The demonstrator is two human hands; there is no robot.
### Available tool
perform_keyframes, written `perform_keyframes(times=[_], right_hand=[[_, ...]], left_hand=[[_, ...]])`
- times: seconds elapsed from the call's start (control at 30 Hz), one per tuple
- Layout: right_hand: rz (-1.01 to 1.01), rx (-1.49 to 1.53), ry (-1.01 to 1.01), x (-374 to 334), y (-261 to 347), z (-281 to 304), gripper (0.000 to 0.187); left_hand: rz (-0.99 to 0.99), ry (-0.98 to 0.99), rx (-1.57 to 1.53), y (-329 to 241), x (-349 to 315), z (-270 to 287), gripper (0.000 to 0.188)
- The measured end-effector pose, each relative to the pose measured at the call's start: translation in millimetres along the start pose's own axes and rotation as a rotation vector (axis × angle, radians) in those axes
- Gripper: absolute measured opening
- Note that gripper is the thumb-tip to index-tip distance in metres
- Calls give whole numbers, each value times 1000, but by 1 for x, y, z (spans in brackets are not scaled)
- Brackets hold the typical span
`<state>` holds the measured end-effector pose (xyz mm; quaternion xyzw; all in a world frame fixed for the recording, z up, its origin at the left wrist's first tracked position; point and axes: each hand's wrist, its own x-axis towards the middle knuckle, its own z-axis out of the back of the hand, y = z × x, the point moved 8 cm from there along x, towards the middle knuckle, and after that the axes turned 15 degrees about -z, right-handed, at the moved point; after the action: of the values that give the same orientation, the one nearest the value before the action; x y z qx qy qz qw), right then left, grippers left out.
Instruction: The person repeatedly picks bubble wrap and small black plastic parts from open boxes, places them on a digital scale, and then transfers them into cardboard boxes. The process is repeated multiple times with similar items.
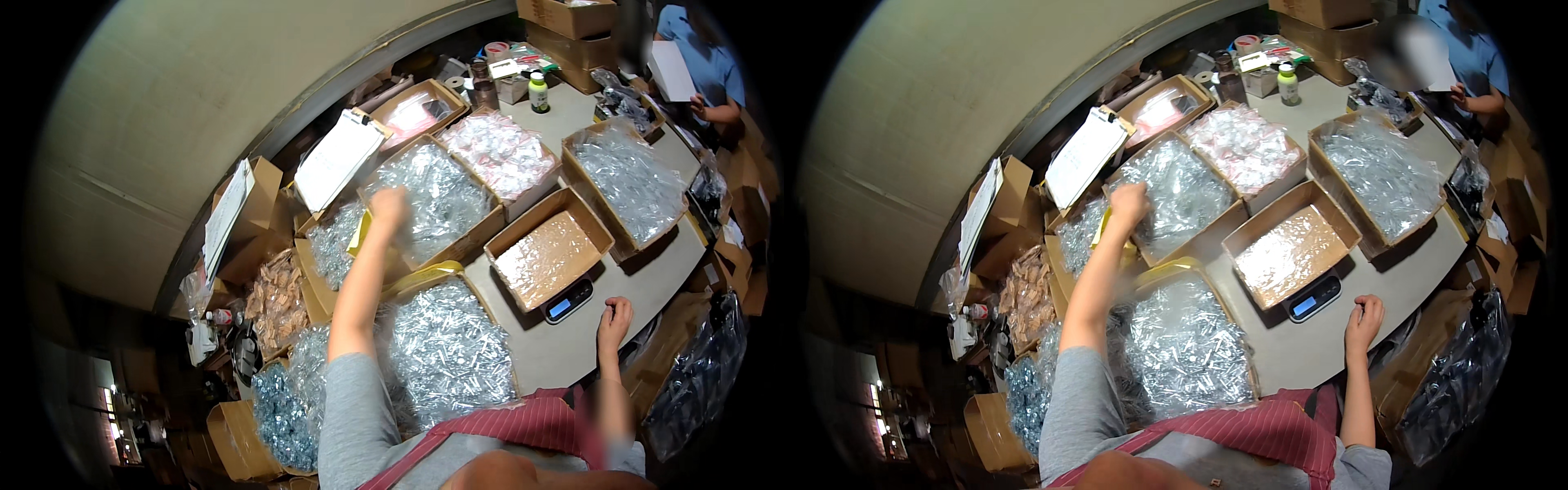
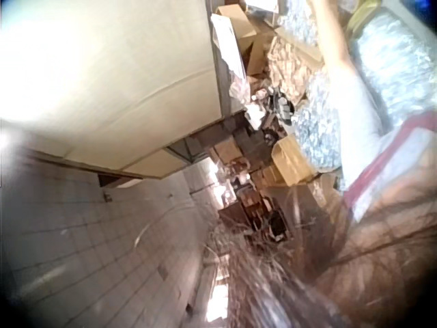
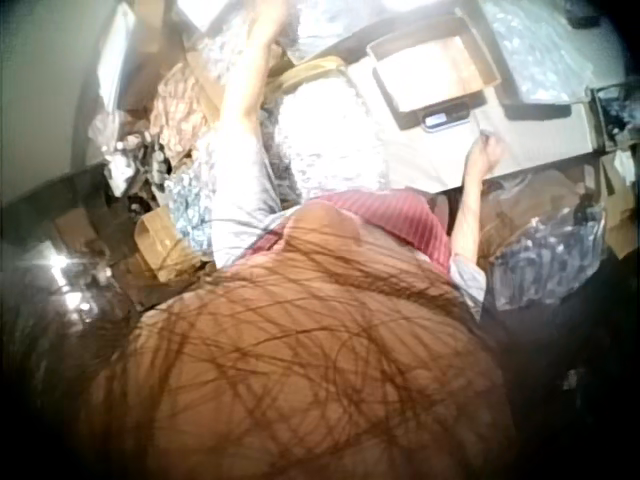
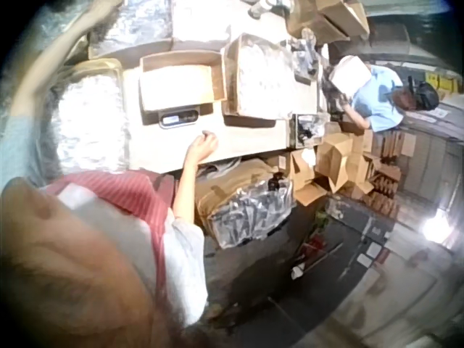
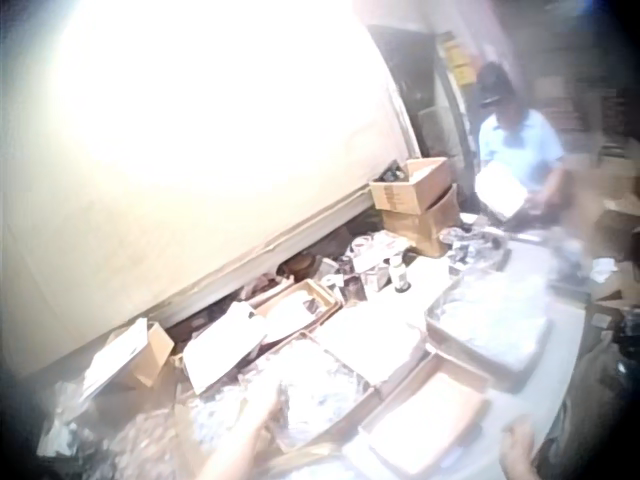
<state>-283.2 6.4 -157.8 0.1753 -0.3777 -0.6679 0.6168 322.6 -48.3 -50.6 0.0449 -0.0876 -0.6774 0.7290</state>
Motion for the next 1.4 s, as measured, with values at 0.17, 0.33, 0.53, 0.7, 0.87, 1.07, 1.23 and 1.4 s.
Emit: perform_keyframes(times=[0.17, 0.33, 0.53, 0.7, 0.87, 1.07, 1.23, 1.4], right_hand=[[-44, 30, 13, 0, -2, 7, 10], [-41, 12, 77, 1, 5, 3, 9], [-7, 23, 198, 17, 3, -2, 7], [21, 121, 393, 52, -7, -4, 8], [-75, 411, 528, 92, -32, 5, 10], [-277, 659, 749, 101, -62, -8, 13], [-268, 597, 802, 106, -59, -9, 13], [-261, 599, 868, 107, -62, -13, 14]], left_hand=[[35, -323, -190, 1, -5, 47, 12], [390, -313, -1126, 34, -23, 31, 20], [335, -155, -1784, -77, -22, 60, 23], [-91, 491, -1322, -244, -26, 79, 21], [-455, 612, -952, -309, 11, 83, 41], [-112, -235, -799, -243, 136, 68, 29], [-156, -358, -285, -291, 180, 66, 35], [195, -227, -819, -229, 194, -5, 49]])
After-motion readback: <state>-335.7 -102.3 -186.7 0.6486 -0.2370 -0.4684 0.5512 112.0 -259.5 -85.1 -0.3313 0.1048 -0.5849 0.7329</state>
